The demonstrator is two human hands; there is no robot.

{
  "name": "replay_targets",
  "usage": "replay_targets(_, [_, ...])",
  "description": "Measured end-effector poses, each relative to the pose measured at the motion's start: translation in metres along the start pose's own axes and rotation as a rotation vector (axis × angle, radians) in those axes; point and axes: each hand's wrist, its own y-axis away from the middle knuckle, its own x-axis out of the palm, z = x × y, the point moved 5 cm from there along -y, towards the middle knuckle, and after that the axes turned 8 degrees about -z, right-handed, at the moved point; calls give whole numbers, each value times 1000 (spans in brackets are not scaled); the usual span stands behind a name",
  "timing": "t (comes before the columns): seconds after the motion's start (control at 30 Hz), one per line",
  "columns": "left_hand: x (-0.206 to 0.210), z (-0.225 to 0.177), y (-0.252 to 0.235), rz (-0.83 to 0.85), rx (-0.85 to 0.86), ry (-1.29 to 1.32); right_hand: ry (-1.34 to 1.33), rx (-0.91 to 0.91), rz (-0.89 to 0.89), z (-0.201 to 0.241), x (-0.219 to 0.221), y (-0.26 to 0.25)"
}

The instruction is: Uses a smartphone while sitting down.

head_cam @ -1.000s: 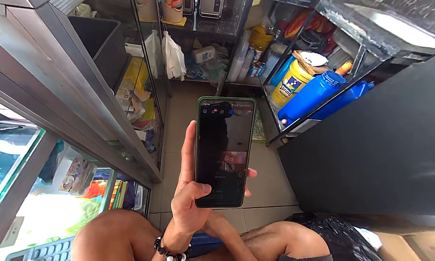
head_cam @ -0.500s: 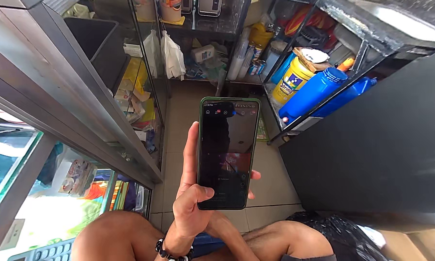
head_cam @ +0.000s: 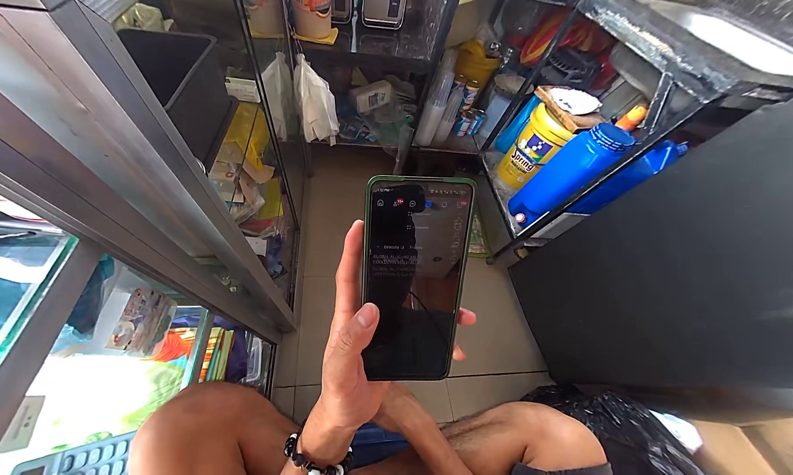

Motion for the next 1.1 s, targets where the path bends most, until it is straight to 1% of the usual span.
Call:
replay_targets(0.57, [-1, 0, 1, 23, -5, 49, -10, 7, 22, 2, 0, 1])
replay_targets(0.63, [0, 0, 1, 26, -6, 50, -10, -14, 12, 1, -1, 1])
replay_targets(0.7, [0, 0, 1, 26, -9, 51, -6, -42, -7, 10, -14, 15])
replay_targets(0.73, [0, 0, 1, 24, -9, 53, -5, -26, 3, 23, -33, 33])
replay_targets(0.77, [0, 0, 2, 22, -9, 52, -18, 45, 61, 42, -57, 55])
replay_targets(0.8, [1, 0, 2, 18, -7, 49, -24, 92, 104, 54, -72, 67])
replay_targets(0.83, [1, -1, 2, 17, -7, 48, -18, 83, 105, 54, -73, 68])
replay_targets(0.87, [0, -1, 2, 22, -7, 46, -3, 12, 51, 42, -58, 56])
replay_targets(0.9, [0, 0, 1, 26, -8, 47, 7, -89, -35, 22, -33, 35])
replay_targets(0.93, [-1, 0, 1, 27, -8, 48, -6, -81, -36, 9, -15, 17])
replay_targets(0.97, [-1, -1, 1, 26, -7, 46, -12, -44, -8, 4, -6, 8])
replay_targets(1.03, [-1, -1, 1, 24, -5, 44, -10, 4, 22, 1, 0, 0])
replay_targets(1.1, [-1, -1, 1, 26, -4, 41, -9, 9, 19, 2, 0, 0])
